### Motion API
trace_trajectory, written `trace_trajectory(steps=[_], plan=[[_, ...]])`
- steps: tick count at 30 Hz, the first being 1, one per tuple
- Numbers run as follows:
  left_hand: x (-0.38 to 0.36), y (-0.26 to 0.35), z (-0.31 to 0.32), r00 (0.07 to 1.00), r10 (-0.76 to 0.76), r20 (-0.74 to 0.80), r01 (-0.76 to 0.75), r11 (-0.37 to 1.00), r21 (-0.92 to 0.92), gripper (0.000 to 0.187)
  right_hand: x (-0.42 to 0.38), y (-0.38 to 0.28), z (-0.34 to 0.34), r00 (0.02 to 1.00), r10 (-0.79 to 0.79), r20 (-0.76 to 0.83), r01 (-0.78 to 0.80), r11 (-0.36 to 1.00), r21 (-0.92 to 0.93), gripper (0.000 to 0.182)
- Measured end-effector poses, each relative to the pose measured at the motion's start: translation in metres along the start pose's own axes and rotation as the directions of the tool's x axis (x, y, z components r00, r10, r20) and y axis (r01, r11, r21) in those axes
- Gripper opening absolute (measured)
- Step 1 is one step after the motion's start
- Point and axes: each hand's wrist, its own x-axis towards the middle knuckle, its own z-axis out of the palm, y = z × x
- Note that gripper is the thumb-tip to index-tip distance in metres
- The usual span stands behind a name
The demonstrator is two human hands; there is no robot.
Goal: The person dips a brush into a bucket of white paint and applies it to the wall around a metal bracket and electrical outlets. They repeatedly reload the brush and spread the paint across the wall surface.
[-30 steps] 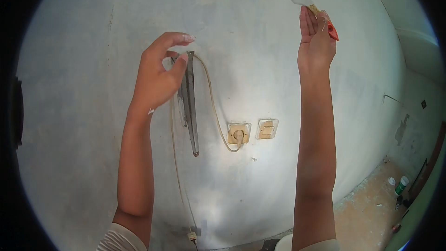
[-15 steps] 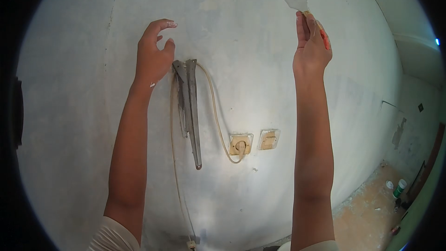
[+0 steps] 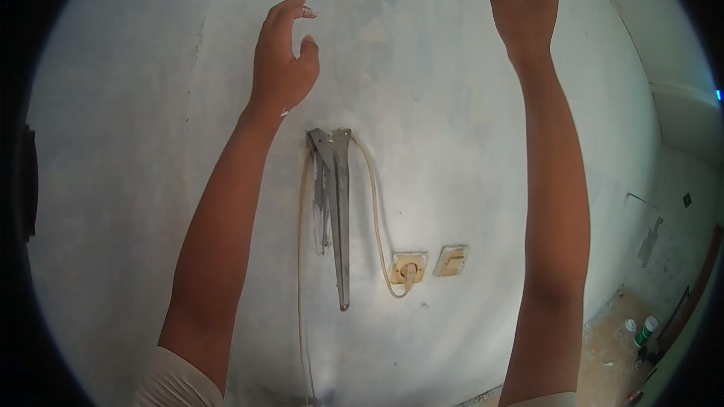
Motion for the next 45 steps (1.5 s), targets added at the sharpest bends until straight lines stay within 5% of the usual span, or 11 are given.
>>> trace_trajectory(steps=[1,7,17,23,31,34,38,45], plan=[[0.001,-0.004,0.001,1.000,0.002,-0.005,-0.002,1.000,0.009,0.034,0.009,-0.002,0.007,0.990,-0.131,0.043,0.137,0.959,-0.247,0.019],[-0.002,-0.025,0.006,1.000,-0.014,0.025,0.012,0.998,0.066,0.035,0.048,0.004,0.045,0.939,-0.312,0.147,0.342,0.897,-0.280,0.018],[-0.017,-0.047,0.007,0.998,0.067,0.022,-0.069,0.989,0.127,0.037,0.084,0.027,0.090,0.890,-0.407,0.206,0.456,0.804,-0.381,0.021],[-0.016,-0.051,0.005,0.999,0.052,0.006,-0.052,0.983,0.174,0.038,0.092,0.031,0.138,0.913,-0.253,0.319,0.355,0.879,-0.319,0.022],[-0.018,-0.051,0.003,0.999,0.040,-0.037,-0.032,0.978,0.204,0.038,0.119,0.043,0.175,0.765,-0.220,0.605,0.543,0.725,-0.423,0.023],[-0.019,-0.052,0.004,0.998,0.045,-0.054,-0.032,0.975,0.220,0.038,0.130,0.061,0.182,0.743,-0.392,0.543,0.563,0.804,-0.190,0.022],[-0.019,-0.051,0.003,0.998,0.025,-0.050,-0.013,0.974,0.227,0.038,0.147,0.077,0.189,0.782,-0.402,0.477,0.501,0.860,-0.096,0.020],[-0.019,-0.051,0.003,0.999,0.020,-0.042,-0.010,0.972,0.233,0.037,0.157,0.051,0.185,0.846,-0.149,0.511,0.376,0.848,-0.375,0.019]])
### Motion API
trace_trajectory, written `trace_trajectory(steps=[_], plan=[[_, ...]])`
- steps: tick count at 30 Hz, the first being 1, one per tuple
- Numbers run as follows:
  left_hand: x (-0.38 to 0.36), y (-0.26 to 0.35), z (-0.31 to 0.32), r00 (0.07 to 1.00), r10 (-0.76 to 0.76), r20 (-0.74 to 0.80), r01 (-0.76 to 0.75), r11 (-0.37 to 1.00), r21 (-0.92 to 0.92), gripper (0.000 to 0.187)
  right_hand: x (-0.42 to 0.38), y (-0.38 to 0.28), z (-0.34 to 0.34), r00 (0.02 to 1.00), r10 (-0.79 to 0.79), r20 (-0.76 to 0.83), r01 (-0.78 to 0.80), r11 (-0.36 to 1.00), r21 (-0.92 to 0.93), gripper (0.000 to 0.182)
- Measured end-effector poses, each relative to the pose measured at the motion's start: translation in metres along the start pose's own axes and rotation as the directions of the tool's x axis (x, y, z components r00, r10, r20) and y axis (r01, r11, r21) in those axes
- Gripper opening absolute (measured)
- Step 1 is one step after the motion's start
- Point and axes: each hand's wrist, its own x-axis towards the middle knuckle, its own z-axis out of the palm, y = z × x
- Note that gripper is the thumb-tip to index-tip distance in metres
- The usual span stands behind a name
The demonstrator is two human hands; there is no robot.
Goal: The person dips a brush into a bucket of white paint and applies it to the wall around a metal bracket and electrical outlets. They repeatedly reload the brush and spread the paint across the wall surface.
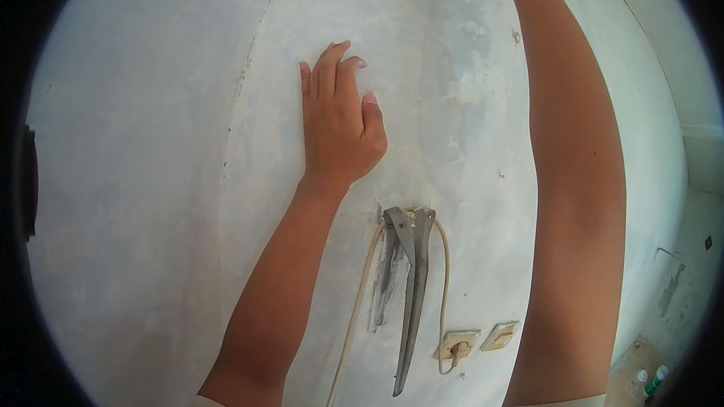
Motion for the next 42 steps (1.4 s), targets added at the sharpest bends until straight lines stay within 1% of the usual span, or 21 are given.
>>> trace_trajectory(steps=[4,7,8,10,11,13,17,19,23,25,26,28,29,31,32,34,35,36,38,40,42], plan=[[-0.003,0.000,0.000,1.000,-0.003,0.005,0.003,1.000,-0.006,0.037,-0.008,-0.012,-0.009,0.992,0.051,0.118,-0.048,0.998,-0.029,0.021],[-0.003,0.000,0.000,1.000,0.003,0.004,-0.003,1.000,0.001,0.037,-0.020,-0.034,-0.024,0.973,0.001,0.229,0.003,1.000,-0.020,0.022],[-0.002,0.000,0.000,1.000,0.000,0.003,0.000,1.000,0.000,0.037,-0.019,-0.038,-0.027,0.973,0.000,0.232,0.005,1.000,-0.021,0.022],[-0.003,0.001,-0.001,1.000,0.000,0.007,0.000,1.000,0.009,0.036,-0.024,-0.042,-0.031,0.923,0.025,0.383,-0.064,0.994,0.089,0.022],[-0.002,0.001,-0.001,1.000,-0.001,0.007,0.001,1.000,0.004,0.036,-0.027,-0.045,-0.035,0.923,0.029,0.385,-0.066,0.994,0.083,0.022],[-0.004,0.001,0.000,1.000,0.011,-0.029,-0.012,1.000,-0.011,0.035,-0.033,-0.051,-0.041,0.865,0.082,0.495,-0.189,0.967,0.170,0.021],[-0.004,0.000,0.001,0.999,0.022,-0.049,-0.022,1.000,-0.009,0.034,-0.043,-0.052,-0.046,0.844,0.032,0.535,-0.163,0.966,0.199,0.018],[-0.005,0.001,0.000,0.999,0.017,-0.030,-0.017,1.000,-0.001,0.034,-0.049,-0.051,-0.052,0.896,-0.080,0.436,0.066,0.997,0.046,0.017],[-0.004,0.004,0.000,0.999,0.004,-0.040,-0.004,1.000,0.007,0.033,-0.051,-0.046,-0.063,0.929,-0.055,0.366,0.017,0.994,0.108,0.017],[-0.005,0.004,0.001,0.999,0.015,-0.052,-0.014,1.000,0.014,0.032,-0.057,-0.054,-0.074,0.900,0.038,0.434,-0.111,0.983,0.145,0.016],[-0.006,0.004,0.002,0.999,0.012,-0.050,-0.011,1.000,0.010,0.032,-0.060,-0.058,-0.077,0.898,0.040,0.437,-0.113,0.983,0.142,0.016],[-0.006,0.003,0.001,0.999,0.027,-0.044,-0.027,1.000,0.006,0.032,-0.064,-0.066,-0.077,0.855,0.139,0.500,-0.260,0.948,0.181,0.015],[-0.007,0.004,0.001,0.999,0.023,-0.043,-0.023,1.000,0.007,0.032,-0.065,-0.065,-0.074,0.853,0.137,0.503,-0.260,0.948,0.182,0.015],[-0.007,0.003,0.001,0.999,0.031,-0.043,-0.030,0.999,0.018,0.033,-0.058,-0.053,-0.062,0.889,0.062,0.455,-0.136,0.982,0.131,0.016],[-0.007,0.003,0.001,0.999,0.029,-0.045,-0.028,0.999,0.027,0.033,-0.052,-0.047,-0.055,0.889,0.054,0.454,-0.131,0.982,0.139,0.016],[-0.008,0.004,0.001,0.999,0.041,-0.034,-0.040,0.999,0.036,0.033,-0.047,-0.048,-0.045,0.910,-0.140,0.390,0.104,0.988,0.111,0.017],[-0.008,0.005,0.001,0.998,0.050,-0.023,-0.050,0.998,0.031,0.034,-0.047,-0.048,-0.043,0.948,-0.014,0.317,-0.002,0.999,0.050,0.015],[-0.008,0.006,0.001,0.998,0.059,-0.019,-0.058,0.997,0.042,0.034,-0.045,-0.048,-0.038,0.951,-0.016,0.308,-0.004,0.998,0.062,0.015],[-0.007,0.006,0.000,0.998,0.060,0.009,-0.061,0.998,0.034,0.035,-0.028,-0.035,-0.023,0.985,0.054,0.161,-0.067,0.995,0.076,0.013],[-0.007,0.005,-0.001,0.998,0.058,0.009,-0.059,0.998,0.024,0.036,-0.014,-0.018,-0.007,0.994,0.012,0.107,-0.025,0.993,0.119,0.011],[-0.007,0.005,-0.002,0.999,0.032,0.016,-0.032,0.999,0.013,0.036,-0.002,-0.012,0.004,0.993,0.105,-0.048,-0.096,0.980,0.173,0.010]])
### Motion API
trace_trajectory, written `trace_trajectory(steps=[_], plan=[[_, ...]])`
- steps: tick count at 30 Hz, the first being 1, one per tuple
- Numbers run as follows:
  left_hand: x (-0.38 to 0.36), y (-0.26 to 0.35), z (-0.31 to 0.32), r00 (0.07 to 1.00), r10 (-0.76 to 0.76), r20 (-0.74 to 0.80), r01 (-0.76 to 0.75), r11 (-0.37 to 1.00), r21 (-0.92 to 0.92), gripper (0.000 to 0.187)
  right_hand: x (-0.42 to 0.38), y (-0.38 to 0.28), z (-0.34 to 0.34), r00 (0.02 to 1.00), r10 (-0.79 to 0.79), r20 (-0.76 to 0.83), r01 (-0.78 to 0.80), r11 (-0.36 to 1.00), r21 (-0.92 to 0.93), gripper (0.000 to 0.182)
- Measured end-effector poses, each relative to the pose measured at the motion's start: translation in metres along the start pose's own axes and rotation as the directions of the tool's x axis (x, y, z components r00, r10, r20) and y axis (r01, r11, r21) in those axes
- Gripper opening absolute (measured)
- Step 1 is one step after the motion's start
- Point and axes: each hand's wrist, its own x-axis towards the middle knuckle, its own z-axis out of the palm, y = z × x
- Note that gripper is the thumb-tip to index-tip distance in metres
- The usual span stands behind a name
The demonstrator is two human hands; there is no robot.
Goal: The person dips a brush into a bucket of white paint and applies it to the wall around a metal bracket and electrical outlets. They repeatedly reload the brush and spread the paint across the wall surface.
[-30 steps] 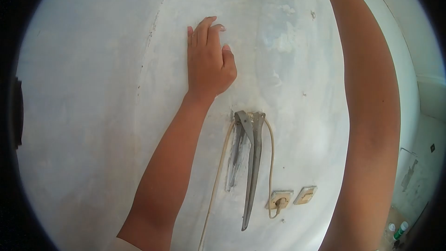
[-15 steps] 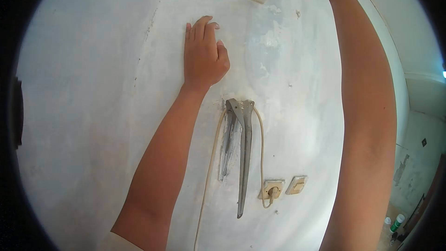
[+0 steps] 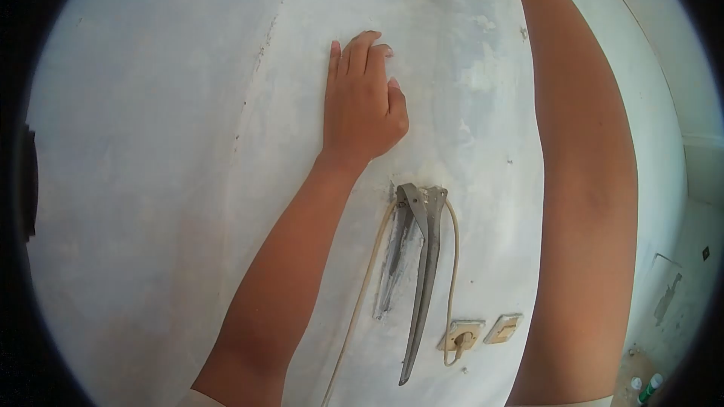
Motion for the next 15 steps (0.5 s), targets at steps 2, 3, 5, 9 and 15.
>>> trace_trajectory(steps=[2,3,5,9,15], plan=[[0.001,0.000,-0.001,1.000,-0.004,-0.001,0.004,1.000,-0.001,0.036,0.012,0.007,0.008,1.000,0.008,-0.017,-0.008,1.000,0.006,0.009],[0.001,0.000,-0.001,1.000,-0.011,0.004,0.011,1.000,-0.005,0.036,0.017,0.008,0.009,0.999,0.022,-0.029,-0.022,1.000,0.011,0.008],[0.002,0.000,-0.001,1.000,-0.009,0.000,0.009,1.000,-0.011,0.036,0.027,0.011,0.007,0.999,-0.043,-0.027,0.043,0.999,-0.011,0.008],[0.001,0.000,-0.001,1.000,-0.015,0.001,0.015,1.000,-0.011,0.036,0.034,0.000,-0.008,0.992,-0.101,-0.072,0.091,0.988,-0.123,0.011],[0.001,-0.001,-0.001,1.000,-0.013,-0.016,0.013,1.000,-0.004,0.037,0.034,0.000,-0.002,0.996,-0.042,-0.078,0.035,0.995,-0.093,0.010]])
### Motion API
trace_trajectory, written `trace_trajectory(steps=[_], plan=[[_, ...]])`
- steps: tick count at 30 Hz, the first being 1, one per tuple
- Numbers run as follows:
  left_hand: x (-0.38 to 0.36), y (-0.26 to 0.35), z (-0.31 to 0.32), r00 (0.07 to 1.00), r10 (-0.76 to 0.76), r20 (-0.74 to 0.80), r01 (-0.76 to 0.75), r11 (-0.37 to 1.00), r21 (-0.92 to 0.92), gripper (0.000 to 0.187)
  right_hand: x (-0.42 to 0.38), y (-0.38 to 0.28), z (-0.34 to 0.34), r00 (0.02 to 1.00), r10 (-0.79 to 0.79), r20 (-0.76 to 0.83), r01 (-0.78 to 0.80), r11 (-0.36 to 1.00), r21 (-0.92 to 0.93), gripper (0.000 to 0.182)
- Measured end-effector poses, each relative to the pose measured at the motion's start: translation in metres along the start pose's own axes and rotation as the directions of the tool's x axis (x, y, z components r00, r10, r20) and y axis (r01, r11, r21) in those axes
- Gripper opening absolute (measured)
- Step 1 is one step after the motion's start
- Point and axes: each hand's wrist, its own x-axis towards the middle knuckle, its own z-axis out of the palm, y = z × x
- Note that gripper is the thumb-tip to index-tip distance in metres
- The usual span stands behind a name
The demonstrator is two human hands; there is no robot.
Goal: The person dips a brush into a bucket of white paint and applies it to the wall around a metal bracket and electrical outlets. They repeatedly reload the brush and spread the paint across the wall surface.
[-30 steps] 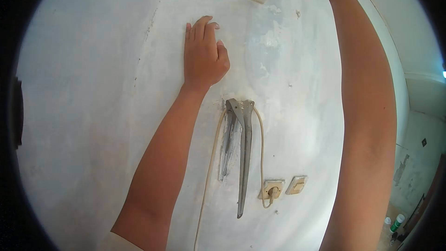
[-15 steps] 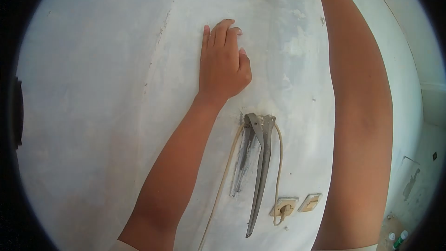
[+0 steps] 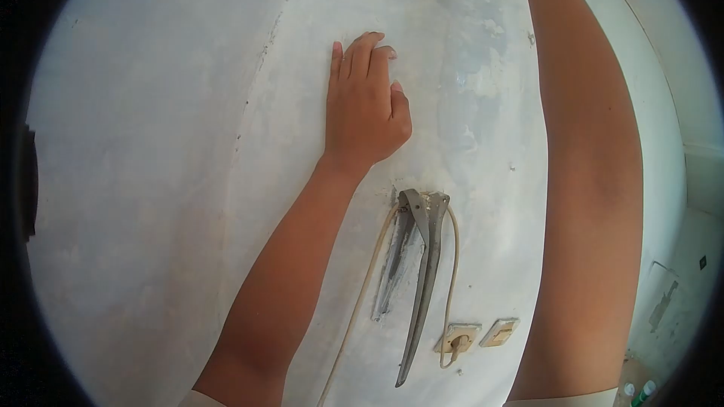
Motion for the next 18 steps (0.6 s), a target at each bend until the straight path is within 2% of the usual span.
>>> trace_trajectory(steps=[1,2,4,5,7,8,10,14,16,18], plan=[[0.002,-0.001,0.000,1.000,-0.002,0.001,0.002,1.000,0.001,0.037,-0.003,0.001,0.005,0.997,0.074,0.001,-0.074,0.997,-0.008,0.010],[0.001,-0.001,0.000,1.000,0.001,0.000,-0.001,1.000,0.006,0.037,-0.011,0.005,0.009,0.997,0.078,0.008,-0.078,0.997,-0.009,0.010],[-0.002,-0.001,0.001,1.000,0.001,0.009,-0.001,1.000,0.007,0.037,-0.026,0.014,0.015,0.997,-0.076,0.033,0.080,0.987,-0.138,0.012],[-0.002,-0.002,0.001,1.000,0.008,0.002,-0.008,1.000,0.001,0.037,-0.030,0.017,0.013,0.997,-0.074,0.033,0.078,0.987,-0.139,0.012],[-0.001,-0.002,0.001,1.000,0.013,-0.007,-0.013,1.000,-0.009,0.037,-0.049,0.001,-0.002,0.979,-0.088,0.185,0.113,0.985,-0.129,0.014],[-0.001,-0.002,0.001,1.000,0.023,-0.005,-0.023,1.000,0.000,0.036,-0.055,-0.009,-0.011,0.978,-0.086,0.188,0.112,0.985,-0.133,0.014],[-0.002,-0.001,0.001,1.000,0.027,-0.002,-0.027,1.000,0.001,0.036,-0.068,-0.028,-0.027,0.949,0.002,0.315,0.019,0.998,-0.064,0.016],[-0.002,-0.003,0.003,0.999,0.044,-0.024,-0.044,0.999,-0.013,0.036,-0.092,-0.043,-0.043,0.921,0.055,0.386,-0.007,0.992,-0.126,0.016],[-0.001,-0.004,0.004,0.999,0.042,-0.028,-0.043,0.999,-0.022,0.036,-0.101,-0.040,-0.049,0.836,-0.113,0.537,0.086,0.993,0.076,0.018],[-0.002,-0.003,0.004,0.998,0.054,-0.025,-0.054,0.999,-0.002,0.035,-0.113,-0.048,-0.056,0.821,-0.090,0.564,0.083,0.996,0.037,0.017]])
